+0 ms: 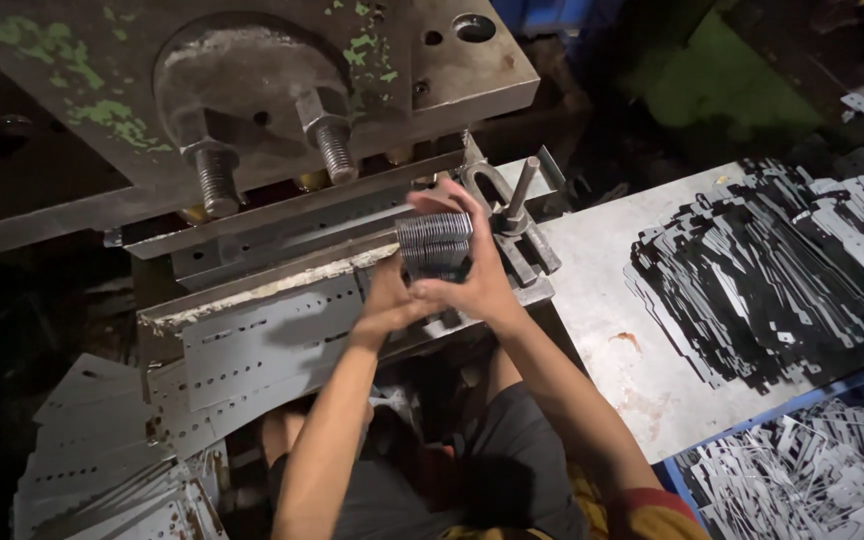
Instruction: Stamping or punching holes into metal plates using an industrial press machine.
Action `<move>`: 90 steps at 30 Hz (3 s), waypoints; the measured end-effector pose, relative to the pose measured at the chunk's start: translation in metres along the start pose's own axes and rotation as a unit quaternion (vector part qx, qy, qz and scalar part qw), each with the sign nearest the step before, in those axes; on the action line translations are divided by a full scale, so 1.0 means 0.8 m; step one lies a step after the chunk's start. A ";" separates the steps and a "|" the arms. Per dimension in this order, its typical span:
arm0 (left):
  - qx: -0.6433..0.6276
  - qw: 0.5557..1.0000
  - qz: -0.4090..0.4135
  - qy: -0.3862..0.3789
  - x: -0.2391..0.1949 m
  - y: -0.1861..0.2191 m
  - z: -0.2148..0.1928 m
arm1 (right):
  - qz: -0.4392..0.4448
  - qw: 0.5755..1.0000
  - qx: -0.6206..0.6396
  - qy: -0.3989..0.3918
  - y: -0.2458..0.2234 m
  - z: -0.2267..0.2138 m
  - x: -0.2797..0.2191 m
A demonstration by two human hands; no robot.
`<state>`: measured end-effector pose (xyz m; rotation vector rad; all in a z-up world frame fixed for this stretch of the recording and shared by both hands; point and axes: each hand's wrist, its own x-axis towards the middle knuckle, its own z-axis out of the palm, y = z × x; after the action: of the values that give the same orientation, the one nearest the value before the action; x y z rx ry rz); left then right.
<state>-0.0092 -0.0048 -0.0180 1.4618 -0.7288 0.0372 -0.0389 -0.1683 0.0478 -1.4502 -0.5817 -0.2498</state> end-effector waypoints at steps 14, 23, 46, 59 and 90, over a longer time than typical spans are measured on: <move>0.139 0.987 -0.078 -0.027 0.005 -0.007 -0.014 | 0.204 0.979 0.015 -0.002 0.156 -0.029 -0.075; 0.128 0.982 -0.124 -0.057 -0.001 -0.037 -0.009 | 0.100 0.993 -0.026 -0.061 0.202 -0.040 -0.085; -0.073 0.996 -0.040 0.021 0.040 0.049 0.014 | 0.171 0.968 -0.168 -0.072 0.252 -0.033 -0.107; -0.119 0.992 -0.032 0.009 0.040 0.056 0.006 | 0.096 0.995 0.026 0.012 0.114 -0.043 -0.088; -0.124 0.992 -0.025 0.027 0.033 0.058 0.004 | 0.194 0.919 0.147 0.310 0.051 -0.009 -0.131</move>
<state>-0.0106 -0.0112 0.0354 1.2361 -0.6281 -0.0509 -0.1048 -0.1890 -0.0415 -1.0801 0.1839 -0.2756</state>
